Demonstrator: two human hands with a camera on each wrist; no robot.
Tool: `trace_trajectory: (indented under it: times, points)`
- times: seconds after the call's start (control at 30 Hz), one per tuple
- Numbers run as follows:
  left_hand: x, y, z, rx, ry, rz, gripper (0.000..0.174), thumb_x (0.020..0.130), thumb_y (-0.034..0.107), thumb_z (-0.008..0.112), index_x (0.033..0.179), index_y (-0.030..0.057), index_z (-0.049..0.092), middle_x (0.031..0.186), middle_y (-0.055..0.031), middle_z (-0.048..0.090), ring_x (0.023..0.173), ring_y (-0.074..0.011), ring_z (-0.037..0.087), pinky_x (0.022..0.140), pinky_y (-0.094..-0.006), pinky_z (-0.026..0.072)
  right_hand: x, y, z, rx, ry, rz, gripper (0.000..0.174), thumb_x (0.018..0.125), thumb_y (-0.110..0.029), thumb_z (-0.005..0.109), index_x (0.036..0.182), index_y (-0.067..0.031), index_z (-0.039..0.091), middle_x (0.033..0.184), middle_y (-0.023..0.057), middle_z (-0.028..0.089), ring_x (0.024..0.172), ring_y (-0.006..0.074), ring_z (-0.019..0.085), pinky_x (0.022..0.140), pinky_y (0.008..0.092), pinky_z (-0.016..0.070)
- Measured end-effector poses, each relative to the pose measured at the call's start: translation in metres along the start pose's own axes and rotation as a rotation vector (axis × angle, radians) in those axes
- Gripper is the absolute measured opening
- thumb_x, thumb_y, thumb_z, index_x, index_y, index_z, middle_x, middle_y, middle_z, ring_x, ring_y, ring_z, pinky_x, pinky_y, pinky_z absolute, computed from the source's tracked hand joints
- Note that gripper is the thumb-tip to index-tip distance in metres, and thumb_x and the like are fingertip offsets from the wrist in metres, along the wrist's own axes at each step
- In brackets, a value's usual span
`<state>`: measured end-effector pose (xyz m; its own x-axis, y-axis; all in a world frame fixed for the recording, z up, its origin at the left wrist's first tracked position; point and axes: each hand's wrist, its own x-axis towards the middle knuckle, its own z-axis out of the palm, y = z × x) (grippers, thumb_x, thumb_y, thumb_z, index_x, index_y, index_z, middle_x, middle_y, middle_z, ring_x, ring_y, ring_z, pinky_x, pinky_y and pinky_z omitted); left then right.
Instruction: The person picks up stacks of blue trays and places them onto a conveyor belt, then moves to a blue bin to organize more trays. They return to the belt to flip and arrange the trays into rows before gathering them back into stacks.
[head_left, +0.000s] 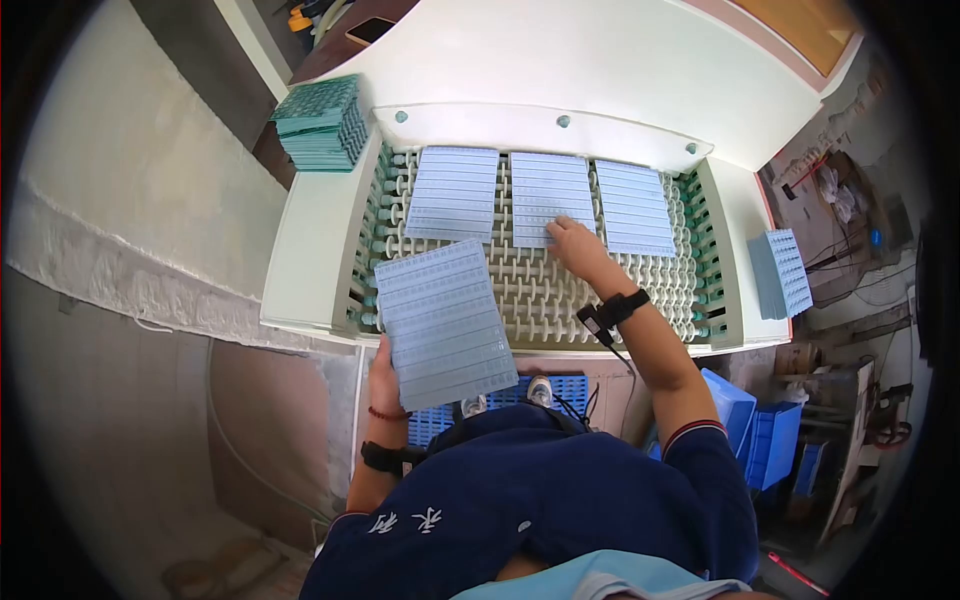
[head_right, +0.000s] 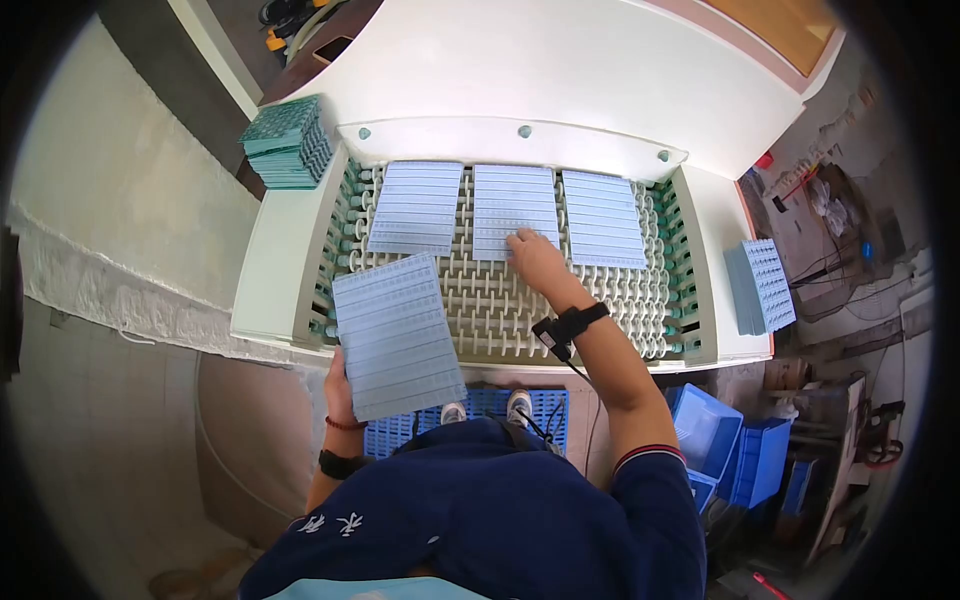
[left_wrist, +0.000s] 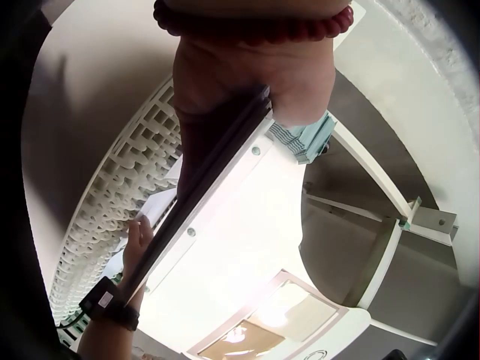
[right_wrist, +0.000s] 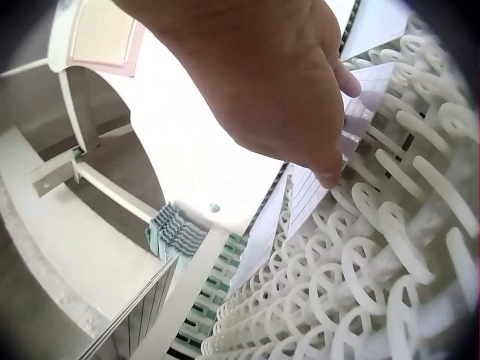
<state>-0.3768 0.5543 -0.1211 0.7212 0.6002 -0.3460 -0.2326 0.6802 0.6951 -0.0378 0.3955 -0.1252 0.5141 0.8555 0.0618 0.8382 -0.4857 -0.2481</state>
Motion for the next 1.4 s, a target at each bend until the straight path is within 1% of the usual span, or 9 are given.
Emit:
trace_trajectory:
  times: [0.07,0.2,0.27,0.47,0.87,1.23,1.3,1.33,1.4]
  points:
    - [0.002,-0.001,0.001,0.042,0.012,-0.011,0.053,0.097,0.038,0.036,0.126,-0.0057,0.042,0.121,-0.0154,0.053,0.109,-0.0238,0.053,0.093,-0.0345,0.0416,-0.001,-0.003,-0.002,0.011,0.064,0.000,0.035,0.078,-0.022,0.063,0.109,-0.0046,0.059,0.109,0.0157,0.059,0.094,0.0334,0.058,0.081,0.0368,0.0485]
    - [0.002,-0.002,0.007,-0.042,-0.035,-0.022,0.049,0.097,0.033,0.037,0.127,-0.0057,0.042,0.121,-0.0154,0.053,0.108,-0.0233,0.053,0.092,-0.0339,0.0420,-0.042,-0.063,-0.039,0.792,-0.211,0.185,0.028,0.082,-0.024,0.064,0.092,0.0020,0.066,0.075,0.0104,0.065,0.068,0.0197,0.063,0.062,0.0295,0.0511]
    - [0.007,-0.004,0.007,-0.057,-0.137,-0.006,0.045,0.097,0.027,0.038,0.127,-0.0060,0.041,0.120,-0.0152,0.054,0.105,-0.0232,0.055,0.091,-0.0334,0.0432,-0.070,-0.073,-0.010,1.244,-0.393,0.273,0.028,0.082,-0.025,0.066,0.094,0.0003,0.067,0.073,0.0063,0.064,0.064,0.0103,0.060,0.056,0.0245,0.0498]
    - [0.018,-0.006,0.002,0.100,-0.157,-0.079,0.043,0.098,0.025,0.034,0.125,-0.0070,0.043,0.117,-0.0149,0.055,0.103,-0.0230,0.056,0.089,-0.0333,0.0448,-0.105,-0.104,0.019,1.493,-0.208,0.450,0.024,0.084,-0.015,0.065,0.091,0.0087,0.064,0.073,0.0087,0.065,0.061,0.0114,0.061,0.057,0.0242,0.0517]
    - [0.046,0.000,0.019,0.253,-0.146,-0.129,0.037,0.095,0.025,0.046,0.108,-0.0079,0.056,0.099,-0.0109,0.063,0.086,-0.0163,0.060,0.078,-0.0270,0.0477,-0.124,-0.106,0.019,1.519,0.013,0.583,0.021,0.085,-0.013,0.063,0.090,0.0070,0.064,0.071,0.0084,0.064,0.056,0.0106,0.059,0.051,0.0225,0.0493]
    - [0.115,0.033,-0.007,0.823,-0.035,0.150,0.041,0.090,0.032,0.054,0.088,-0.0075,0.063,0.081,-0.0087,0.065,0.073,-0.0173,0.059,0.072,-0.0282,0.0458,-0.144,-0.027,0.018,1.284,0.266,0.735,0.018,0.083,-0.014,0.064,0.084,0.0036,0.066,0.065,0.0029,0.061,0.051,0.0062,0.050,0.045,0.0205,0.0405]
    - [0.108,0.048,0.006,1.500,-0.009,0.225,0.040,0.083,0.033,0.061,0.093,-0.0055,0.062,0.087,-0.0140,0.063,0.078,-0.0257,0.058,0.074,-0.0299,0.0462,-0.150,-0.018,0.015,1.152,0.271,0.758,0.019,0.083,-0.015,0.064,0.082,0.0041,0.067,0.065,0.0043,0.062,0.051,0.0078,0.054,0.045,0.0219,0.0427]
    - [0.102,0.047,0.011,1.502,-0.016,0.220,0.040,0.083,0.033,0.061,0.093,-0.0055,0.062,0.087,-0.0140,0.063,0.078,-0.0257,0.058,0.074,-0.0299,0.0462,-0.152,-0.013,0.011,0.981,0.247,0.748,0.021,0.082,-0.016,0.065,0.081,0.0050,0.066,0.066,0.0054,0.062,0.055,0.0100,0.057,0.046,0.0239,0.0447]
    - [0.089,0.037,0.022,2.004,0.224,0.667,0.050,0.075,0.036,0.067,0.104,-0.0038,0.057,0.104,-0.0224,0.057,0.091,-0.0358,0.052,0.079,-0.0359,0.0455,-0.155,-0.011,-0.003,0.838,0.247,0.753,0.023,0.082,-0.016,0.065,0.080,0.0061,0.066,0.063,0.0049,0.062,0.054,0.0097,0.057,0.046,0.0242,0.0450]
